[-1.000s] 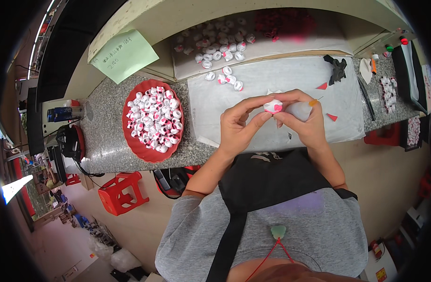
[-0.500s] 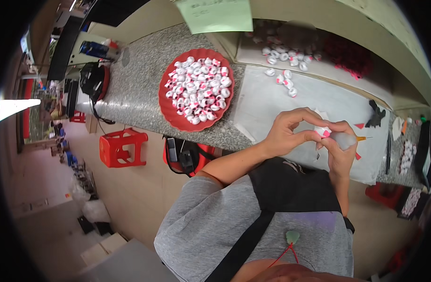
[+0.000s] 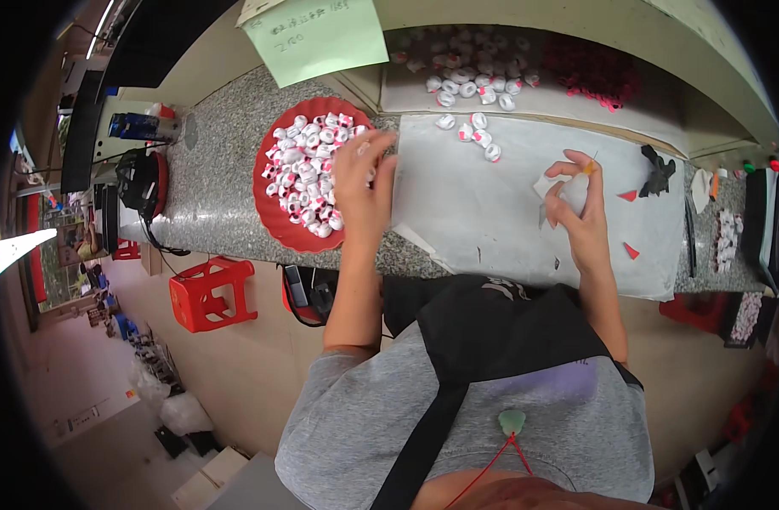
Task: Applying glue to white plastic bases and attaching red decorative components to assemble small flower-like items.
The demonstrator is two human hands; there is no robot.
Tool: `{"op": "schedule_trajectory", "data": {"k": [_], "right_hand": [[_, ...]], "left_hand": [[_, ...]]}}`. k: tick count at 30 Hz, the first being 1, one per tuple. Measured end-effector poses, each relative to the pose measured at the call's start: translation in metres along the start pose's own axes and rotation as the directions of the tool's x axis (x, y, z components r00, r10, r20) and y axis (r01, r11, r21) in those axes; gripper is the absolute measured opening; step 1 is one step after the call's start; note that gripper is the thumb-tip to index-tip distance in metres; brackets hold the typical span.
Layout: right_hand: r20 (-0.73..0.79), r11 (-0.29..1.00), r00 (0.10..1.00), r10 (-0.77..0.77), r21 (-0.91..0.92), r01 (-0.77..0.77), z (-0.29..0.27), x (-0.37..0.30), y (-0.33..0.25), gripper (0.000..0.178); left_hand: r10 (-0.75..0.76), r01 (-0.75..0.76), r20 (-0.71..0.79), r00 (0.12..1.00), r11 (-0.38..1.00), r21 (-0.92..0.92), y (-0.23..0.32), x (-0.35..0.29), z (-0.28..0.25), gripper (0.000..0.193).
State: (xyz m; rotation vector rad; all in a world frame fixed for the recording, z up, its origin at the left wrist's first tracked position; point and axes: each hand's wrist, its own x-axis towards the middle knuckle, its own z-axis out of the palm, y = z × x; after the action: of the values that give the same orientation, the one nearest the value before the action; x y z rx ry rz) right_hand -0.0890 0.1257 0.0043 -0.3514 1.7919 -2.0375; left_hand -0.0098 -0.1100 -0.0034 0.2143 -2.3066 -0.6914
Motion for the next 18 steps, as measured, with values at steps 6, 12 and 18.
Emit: {"op": "schedule_trajectory", "data": {"k": [6,12,18], "right_hand": [[0.027,0.985,0.993,-0.117,0.132,0.113,-0.026,-0.013,0.009,0.032],[-0.033,0.988,0.996,-0.079,0.127,0.082,-0.037,-0.019,0.001,0.031],[-0.117,0.978,0.976,-0.186,0.071,0.195,-0.039,-0.025,-0.022,0.037]], "left_hand": [[-0.081,0.105,0.461,0.883,0.994,-0.027,0.04,-0.002,0.08,0.019],[-0.015,0.07,0.5,0.866,0.993,-0.09,0.042,-0.007,0.095,0.022],[-0.159,0.615,0.622,0.766,0.461,-0.64,0.065,-0.002,0.08,0.022]]}}
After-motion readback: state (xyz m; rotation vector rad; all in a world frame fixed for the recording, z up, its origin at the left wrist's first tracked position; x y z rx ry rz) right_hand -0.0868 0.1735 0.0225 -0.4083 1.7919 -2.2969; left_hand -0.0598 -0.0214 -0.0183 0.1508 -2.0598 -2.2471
